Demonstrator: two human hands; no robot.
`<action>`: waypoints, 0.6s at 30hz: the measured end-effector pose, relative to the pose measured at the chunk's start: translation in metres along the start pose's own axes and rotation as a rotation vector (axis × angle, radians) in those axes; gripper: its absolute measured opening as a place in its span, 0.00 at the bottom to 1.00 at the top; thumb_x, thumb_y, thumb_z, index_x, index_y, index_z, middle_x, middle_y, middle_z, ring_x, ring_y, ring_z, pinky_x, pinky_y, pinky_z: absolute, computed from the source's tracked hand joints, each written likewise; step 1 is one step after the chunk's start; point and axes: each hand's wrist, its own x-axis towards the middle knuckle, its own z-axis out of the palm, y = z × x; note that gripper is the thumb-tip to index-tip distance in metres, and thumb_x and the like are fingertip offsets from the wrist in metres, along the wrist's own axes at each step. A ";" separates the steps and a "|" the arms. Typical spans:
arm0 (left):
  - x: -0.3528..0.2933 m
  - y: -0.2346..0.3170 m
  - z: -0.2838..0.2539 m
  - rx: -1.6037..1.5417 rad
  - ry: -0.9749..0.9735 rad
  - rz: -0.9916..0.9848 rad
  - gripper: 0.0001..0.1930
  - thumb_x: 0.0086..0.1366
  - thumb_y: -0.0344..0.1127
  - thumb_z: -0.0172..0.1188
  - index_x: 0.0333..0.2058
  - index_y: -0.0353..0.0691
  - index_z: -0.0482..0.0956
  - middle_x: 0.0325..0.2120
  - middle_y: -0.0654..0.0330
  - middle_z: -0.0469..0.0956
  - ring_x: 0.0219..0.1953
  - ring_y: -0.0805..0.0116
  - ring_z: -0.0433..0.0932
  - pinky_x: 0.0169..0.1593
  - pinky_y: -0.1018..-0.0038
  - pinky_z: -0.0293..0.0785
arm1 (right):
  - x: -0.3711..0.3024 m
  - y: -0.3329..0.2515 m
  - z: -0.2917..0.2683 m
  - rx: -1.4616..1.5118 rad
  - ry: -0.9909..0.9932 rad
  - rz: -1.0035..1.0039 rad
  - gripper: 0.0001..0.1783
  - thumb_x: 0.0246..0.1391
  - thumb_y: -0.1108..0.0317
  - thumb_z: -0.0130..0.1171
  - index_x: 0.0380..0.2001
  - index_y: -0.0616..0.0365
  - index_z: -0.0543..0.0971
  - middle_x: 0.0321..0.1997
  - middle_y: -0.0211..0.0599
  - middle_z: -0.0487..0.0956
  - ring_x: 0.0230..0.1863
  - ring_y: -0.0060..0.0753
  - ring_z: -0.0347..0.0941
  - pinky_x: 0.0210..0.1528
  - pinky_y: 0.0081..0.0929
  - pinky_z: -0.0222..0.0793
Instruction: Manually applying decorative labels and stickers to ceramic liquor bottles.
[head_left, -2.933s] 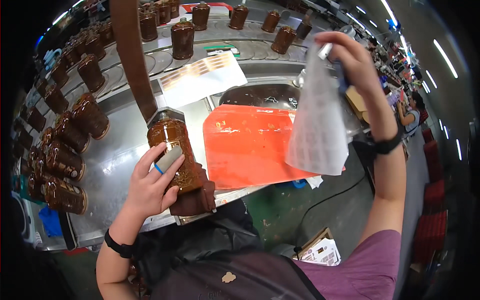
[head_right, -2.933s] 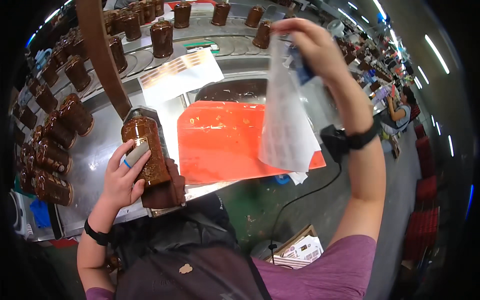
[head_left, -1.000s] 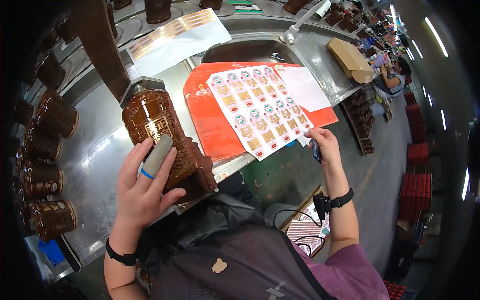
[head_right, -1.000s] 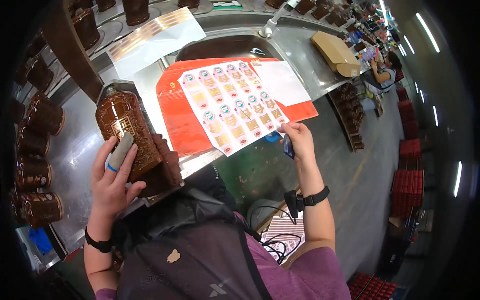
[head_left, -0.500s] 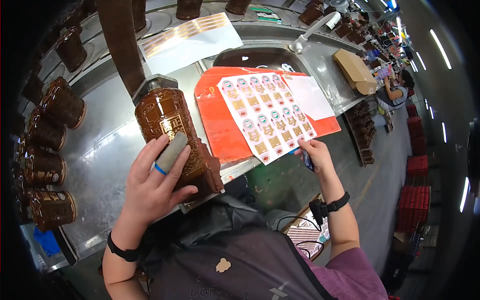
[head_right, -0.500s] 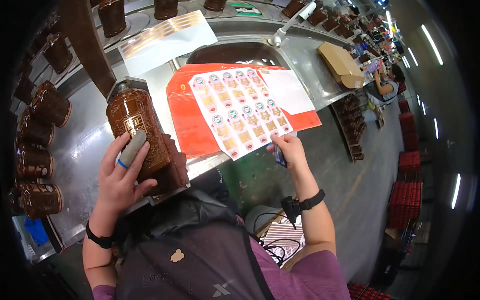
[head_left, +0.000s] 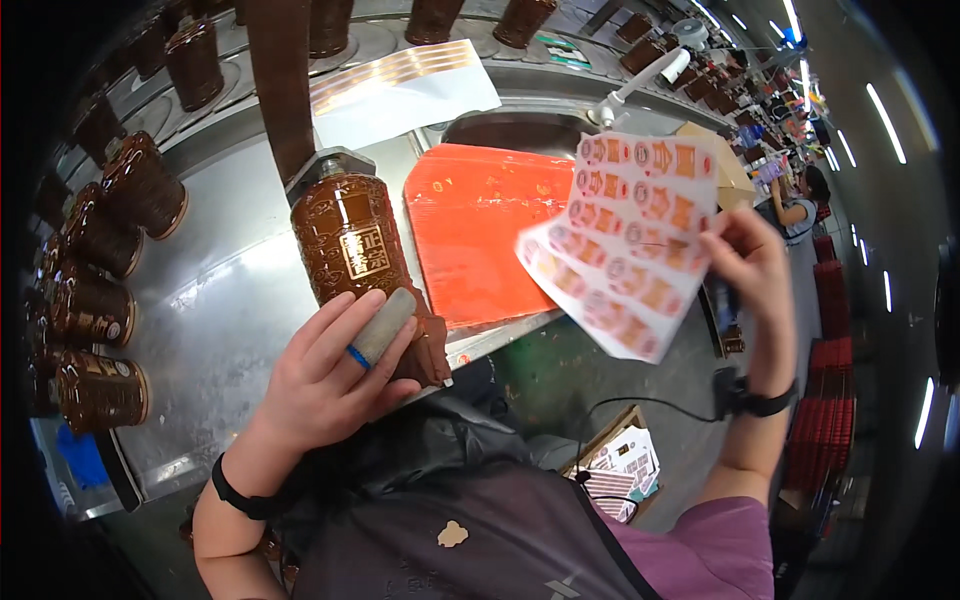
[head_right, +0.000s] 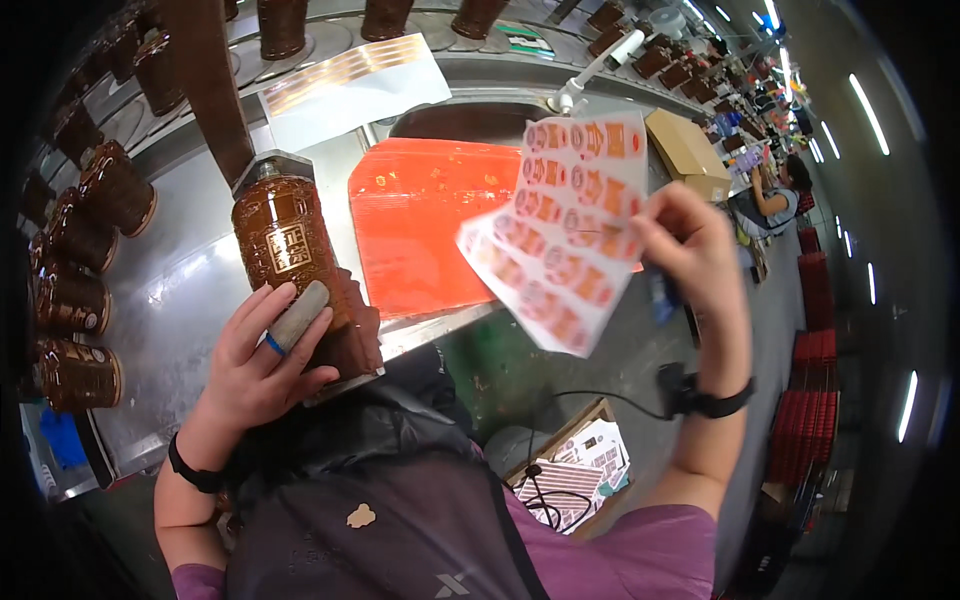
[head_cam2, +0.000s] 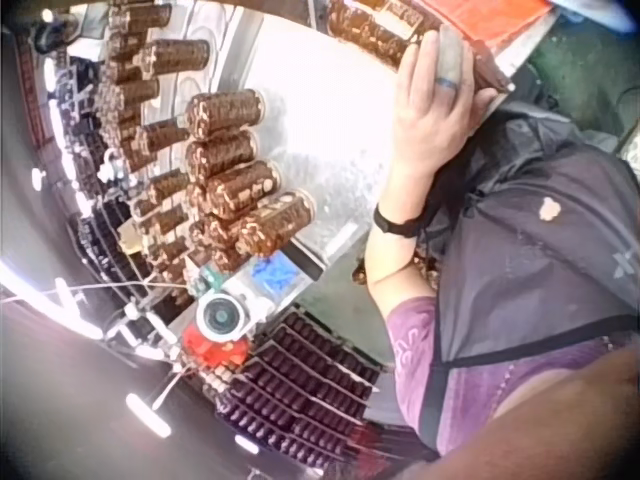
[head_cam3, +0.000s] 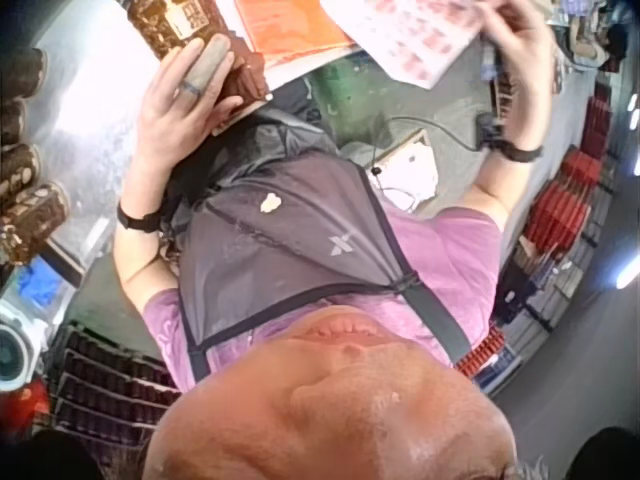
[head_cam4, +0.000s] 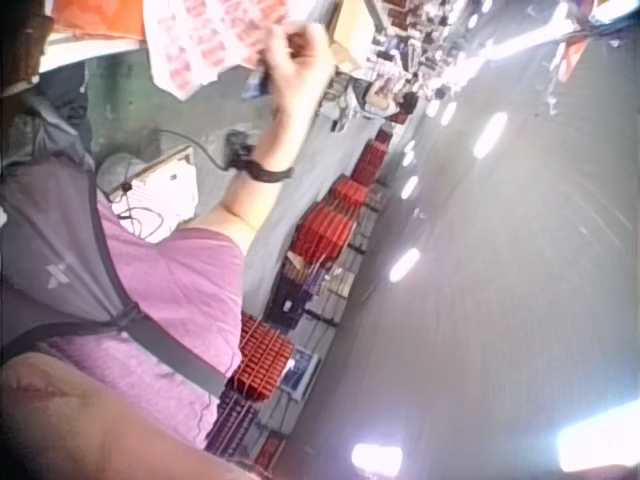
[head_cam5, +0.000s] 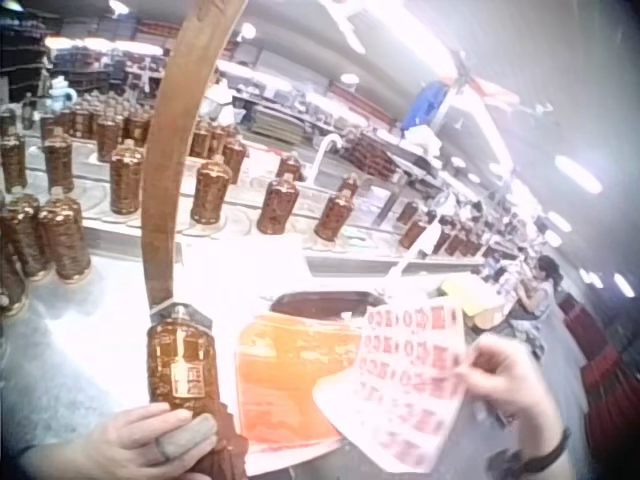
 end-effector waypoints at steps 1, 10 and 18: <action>0.000 0.000 -0.001 -0.005 0.002 0.005 0.22 0.59 0.46 0.67 0.48 0.37 0.82 0.50 0.56 0.77 0.60 0.57 0.71 0.60 0.59 0.74 | 0.010 -0.006 -0.022 0.038 -0.074 -0.020 0.06 0.59 0.71 0.63 0.32 0.58 0.75 0.27 0.22 0.77 0.30 0.11 0.72 0.35 0.13 0.68; 0.013 -0.002 -0.009 -0.008 0.006 -0.043 0.24 0.58 0.48 0.68 0.47 0.37 0.83 0.49 0.56 0.78 0.59 0.56 0.72 0.58 0.58 0.76 | 0.181 -0.036 -0.028 -0.248 -0.788 -0.223 0.12 0.60 0.60 0.65 0.30 0.57 0.78 0.27 0.17 0.73 0.33 0.12 0.68 0.37 0.18 0.66; 0.031 -0.008 -0.002 -0.028 -0.032 -0.062 0.23 0.60 0.50 0.66 0.46 0.37 0.83 0.50 0.55 0.78 0.58 0.55 0.72 0.57 0.57 0.77 | 0.290 0.020 0.155 -0.323 -0.886 -0.283 0.12 0.57 0.58 0.67 0.33 0.56 0.83 0.30 0.27 0.83 0.33 0.17 0.75 0.41 0.23 0.70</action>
